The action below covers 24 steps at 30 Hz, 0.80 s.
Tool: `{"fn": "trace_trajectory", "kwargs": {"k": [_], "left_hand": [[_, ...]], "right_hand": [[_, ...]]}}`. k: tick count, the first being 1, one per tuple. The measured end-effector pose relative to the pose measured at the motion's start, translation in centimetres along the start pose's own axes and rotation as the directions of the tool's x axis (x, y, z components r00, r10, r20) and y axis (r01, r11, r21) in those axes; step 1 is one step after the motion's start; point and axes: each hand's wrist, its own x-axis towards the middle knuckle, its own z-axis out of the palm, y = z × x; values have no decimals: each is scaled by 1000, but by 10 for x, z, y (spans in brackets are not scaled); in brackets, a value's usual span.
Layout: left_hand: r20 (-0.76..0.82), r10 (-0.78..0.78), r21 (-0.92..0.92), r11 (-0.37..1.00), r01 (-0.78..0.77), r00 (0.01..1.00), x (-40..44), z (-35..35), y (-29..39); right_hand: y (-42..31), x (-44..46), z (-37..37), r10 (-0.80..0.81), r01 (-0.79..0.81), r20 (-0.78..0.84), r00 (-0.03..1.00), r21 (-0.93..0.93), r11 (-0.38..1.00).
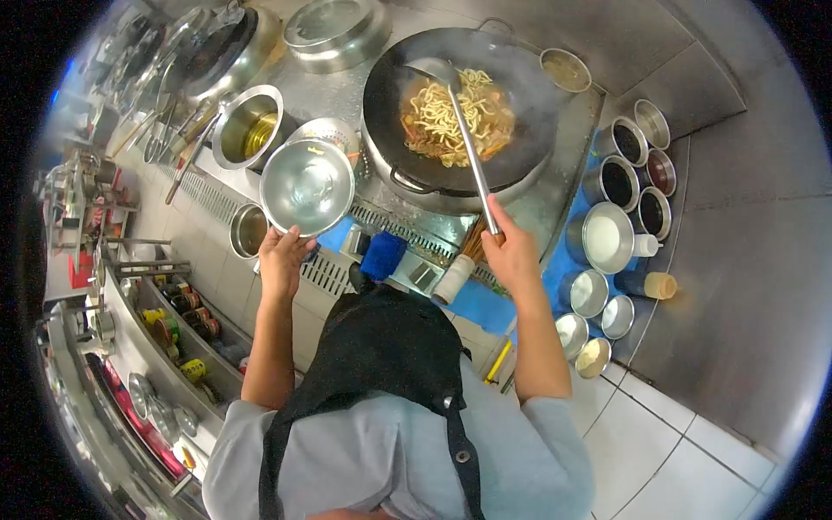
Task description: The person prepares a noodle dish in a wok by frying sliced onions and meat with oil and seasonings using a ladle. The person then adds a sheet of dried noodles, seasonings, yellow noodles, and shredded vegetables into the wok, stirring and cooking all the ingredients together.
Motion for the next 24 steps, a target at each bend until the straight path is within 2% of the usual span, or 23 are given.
{"fn": "trace_trajectory", "kwargs": {"k": [1,4,7,10,11,13,14,15,16,17,18,19,21,22,23,24], "left_hand": [[2,6,-12,1000,-6,1000,-4,0,1],[-10,-1,-46,999,0,1000,-16,1,1],[3,17,-71,997,-17,1000,-21,-3,1],[3,37,-78,996,-37,999,-36,-13,7],[-12,37,-71,997,-38,999,-42,-23,7],[-36,54,-62,996,-57,998,-55,-44,13],[-54,49,-67,996,-52,997,-66,-58,10],[-81,55,-71,996,-61,995,-74,-74,8],[-122,76,-74,994,-85,990,-81,-93,11],[-141,72,-89,992,-85,987,-92,-111,16],[-180,70,-106,990,-90,981,-105,-129,22],[-208,70,-148,984,-102,976,-117,-153,21],[-290,100,-213,963,-166,952,-140,-208,10],[-325,119,-222,955,-198,938,-155,-235,4],[-374,136,-222,947,-231,918,-175,-264,2],[-454,145,-215,940,-266,879,-194,-296,-2]], "right_hand": [[9,-5,1,-59,59,-3,998,82,995],[0,-4,-12,116,-110,124,985,-57,992],[7,-1,11,154,-149,-31,988,116,982],[-1,12,19,216,-229,-94,972,-165,959],[-7,11,10,253,-258,-59,966,-98,961],[24,11,9,-10,-3,-105,994,-123,992],[9,0,9,38,-54,-114,993,-141,989],[-9,-14,13,175,-173,-109,979,24,985],[-6,-22,18,203,-194,-98,974,99,976],[-12,-30,22,256,-255,-81,963,20,967],[17,-27,23,213,-211,-9,977,82,974],[9,-34,30,215,-214,-30,976,37,976],[24,-28,30,102,-108,-66,993,-101,989],[1,-36,38,131,-140,-76,988,-118,983],[0,-34,47,90,-99,-97,991,-100,990],[8,-23,56,58,-84,-113,992,-234,969]]}}
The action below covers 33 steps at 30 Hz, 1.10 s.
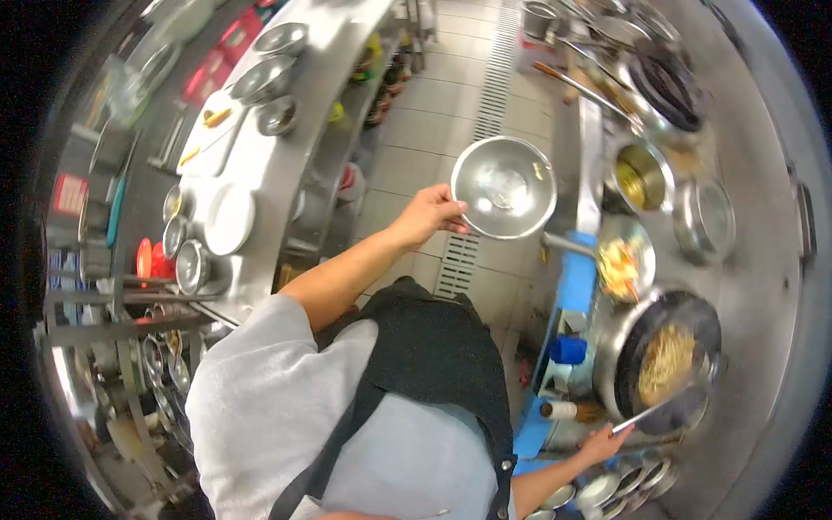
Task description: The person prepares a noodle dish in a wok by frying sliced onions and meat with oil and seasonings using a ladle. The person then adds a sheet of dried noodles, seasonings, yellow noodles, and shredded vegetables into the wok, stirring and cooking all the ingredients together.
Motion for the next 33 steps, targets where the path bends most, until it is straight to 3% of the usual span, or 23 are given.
{"fn": "trace_trajectory", "kwargs": {"k": [2,5,7,9,10,11,12,13,14,15,16,17,18,19,20,22,24,26,28,30,32,33], "left_hand": [[-135,50,-21,998,-53,990,-13,-72,17],[-430,181,52,983,-175,885,-48,-186,42],[-619,247,33,957,-289,746,-76,-268,49],[-765,344,184,927,-327,544,-107,-351,60],[-771,389,207,902,-379,504,-118,-404,56],[-685,527,549,827,-120,502,-123,-465,49],[-579,655,812,515,273,486,-127,-519,45],[-459,761,824,172,540,458,-129,-575,40],[-506,739,836,294,462,445,-124,-636,25],[-688,556,713,399,577,467,-127,-596,54],[-687,452,709,591,386,569,-117,-598,56],[-670,336,587,786,195,662,-107,-599,57],[-640,216,389,919,68,738,-98,-601,57],[-716,58,-141,964,-226,696,-84,-556,70],[-670,144,-59,968,-245,729,-61,-581,52],[-609,157,84,988,-133,777,-30,-536,35],[-416,58,60,998,-36,907,-3,-466,0],[-146,-33,87,995,46,989,0,-342,-36],[-86,-305,123,942,314,949,0,-252,-80],[136,-428,477,819,320,893,-11,-188,-124],[228,-568,928,372,0,791,-22,-113,-140],[229,-589,947,320,-36,775,-26,-99,-151]], "right_hand": [[-16,2,14,74,-71,24,997,-93,993],[-12,13,35,52,-51,28,998,-36,998],[-15,16,41,103,-102,44,994,-22,995],[-15,8,48,127,-126,-12,992,23,992],[3,14,56,50,-55,33,998,191,980],[-1,3,65,34,-36,15,999,209,977],[-2,-12,74,28,-43,45,999,390,920],[-23,-35,79,60,-97,84,995,547,831],[-64,-65,76,129,-140,59,990,533,834],[-72,-69,64,122,-159,105,987,517,841],[-72,-63,62,178,-214,125,976,699,682],[-49,-51,48,134,-193,144,981,573,797],[-47,-47,48,164,-181,87,983,642,745],[-38,-45,38,155,-166,65,986,535,828],[-66,-58,33,222,-201,1,975,431,880],[-33,-38,48,246,-180,-138,959,374,910],[-35,-44,45,263,-192,-112,958,428,883],[-22,-31,25,273,-231,-71,959,358,905],[-9,-31,15,225,-181,-70,972,395,901],[-11,-40,14,207,-163,-67,976,401,901],[-8,-33,3,195,-187,26,980,426,885],[-12,-27,-6,173,-171,24,985,350,921]]}}
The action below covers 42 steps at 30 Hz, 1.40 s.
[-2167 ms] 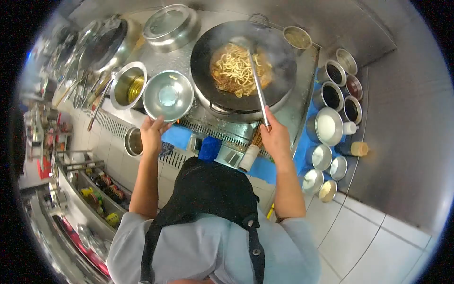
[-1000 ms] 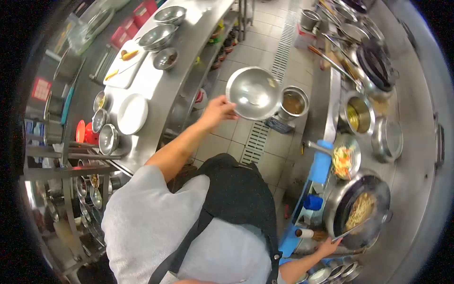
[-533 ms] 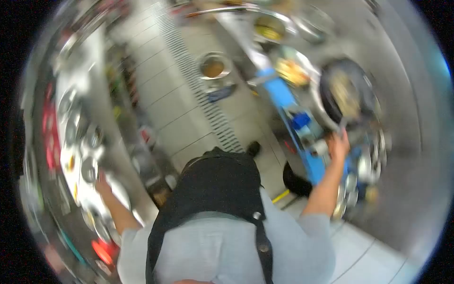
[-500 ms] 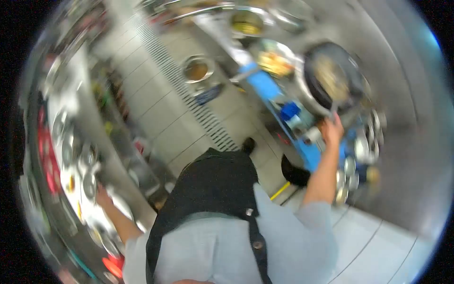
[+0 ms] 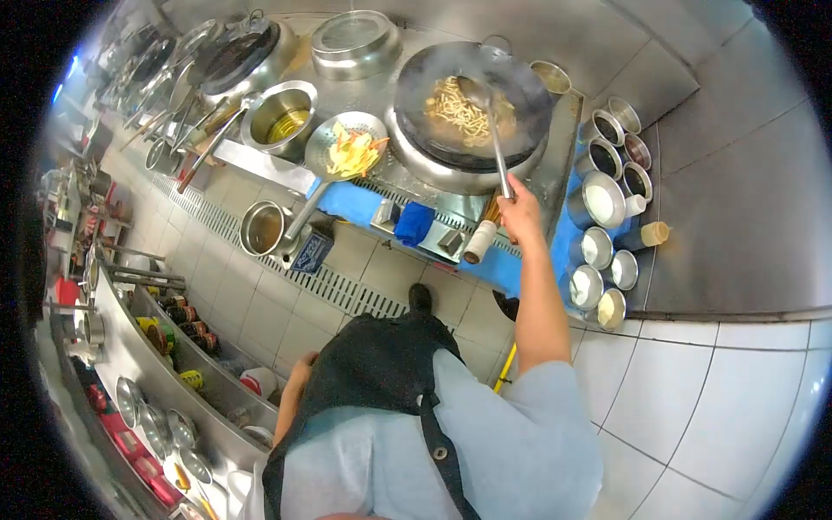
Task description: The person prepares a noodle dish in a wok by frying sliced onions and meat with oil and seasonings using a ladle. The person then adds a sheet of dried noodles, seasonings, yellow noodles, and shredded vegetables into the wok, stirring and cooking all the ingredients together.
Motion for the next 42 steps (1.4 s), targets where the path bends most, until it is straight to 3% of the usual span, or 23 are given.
{"fn": "trace_trajectory", "kwargs": {"k": [2,5,6,8,10,12,15,16,18,19,22,23,25,26,29,30,32,33,35,39,40,42], "left_hand": [[54,-27,138,990,19,998,13,22,12],[-50,-51,-38,998,49,997,42,32,-44],[-105,-145,-102,986,134,984,43,29,-44],[-191,-337,-245,926,288,922,40,26,-42],[-149,-240,42,968,249,959,56,15,-91],[-152,-478,-290,858,424,865,69,23,-84],[-95,-368,-165,922,350,925,97,28,-58],[-105,-278,-89,959,269,955,114,30,-42],[-101,-105,66,992,112,989,132,32,-1],[-101,-68,56,996,74,993,145,36,21],[-84,24,59,998,-19,996,160,51,93],[-79,59,69,996,-54,995,164,53,108],[-32,70,187,980,-63,997,175,54,116],[-9,82,245,966,-77,997,185,51,123],[71,-51,194,980,36,996,199,39,128],[29,111,146,983,-114,993,246,41,47],[70,-22,246,969,4,997,241,16,63],[83,-89,293,954,62,993,246,6,63],[49,-68,157,986,60,996,267,-17,45],[-23,-172,11,985,172,985,280,-55,51],[-4,-151,87,985,151,988,287,-63,56],[45,-118,243,965,103,992,303,-80,51]], "right_hand": [[-10,7,-15,-29,32,21,999,-164,986],[8,5,-29,-223,223,17,975,-143,964],[-21,-20,-40,-90,94,82,993,-37,995],[-35,-48,-64,50,-51,215,975,-2,999],[-30,-57,-74,110,-119,315,943,12,993],[-16,-54,-73,97,-113,376,922,20,993],[5,-22,-48,-70,100,215,974,-131,986],[1,-17,-46,23,-7,200,979,-82,997],[-11,-11,-38,48,-39,101,994,-89,995],[-15,-4,-36,56,-51,51,997,-95,994],[-9,32,-36,-133,119,-41,990,-247,962],[-10,44,-38,-115,101,-36,993,-278,955],[-12,57,-42,-71,55,-35,997,-336,940],[-4,58,-36,-147,118,-67,987,-320,940],[-1,59,-16,-23,-10,-126,992,-252,968],[-6,57,-19,80,-86,-51,996,-120,989],[-20,56,-26,239,-256,132,962,135,957],[-26,50,-22,145,-145,52,988,-4,989],[-32,27,-8,-77,58,-49,996,-307,950],[-59,-7,19,181,-180,2,984,120,976],[-56,-4,20,211,-212,23,977,91,973],[-43,7,34,110,-114,-58,992,-63,991]]}}
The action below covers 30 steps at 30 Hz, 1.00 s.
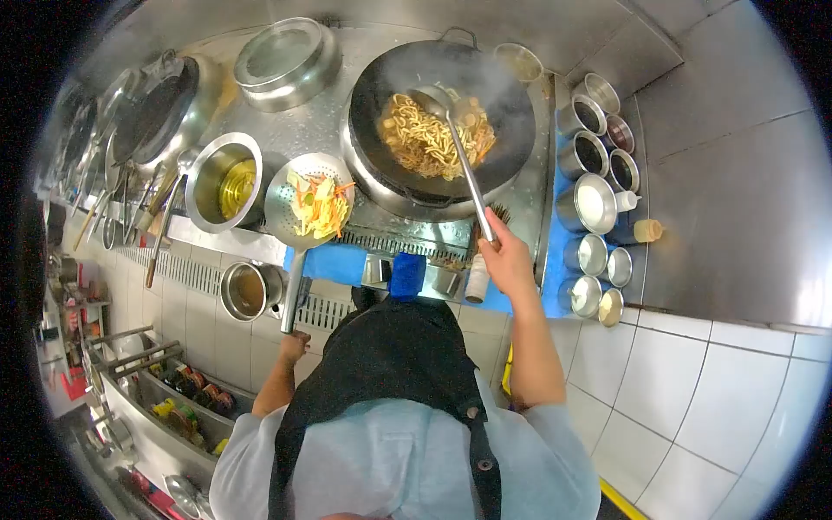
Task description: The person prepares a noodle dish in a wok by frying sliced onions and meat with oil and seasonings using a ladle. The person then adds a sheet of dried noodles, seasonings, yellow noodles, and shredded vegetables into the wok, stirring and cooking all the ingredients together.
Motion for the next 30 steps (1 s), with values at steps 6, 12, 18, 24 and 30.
{"fn": "trace_trajectory", "kwargs": {"k": [6,12,18,24,30], "left_hand": [[-20,302,-73,950,-302,953,63,-2,-26],[73,282,-243,935,-257,957,88,-1,-16],[79,160,163,972,-171,984,63,-12,-14],[11,-30,8,1000,30,1000,15,-24,2],[50,-49,-168,984,56,998,35,-1,-57]], "right_hand": [[-18,35,31,49,-47,-169,984,21,999],[-18,22,35,46,-44,-154,987,14,999],[-36,17,39,2,-52,-207,978,-238,970],[-36,27,46,-49,14,-118,992,-278,960],[-117,71,98,-101,112,-71,992,190,975]]}}
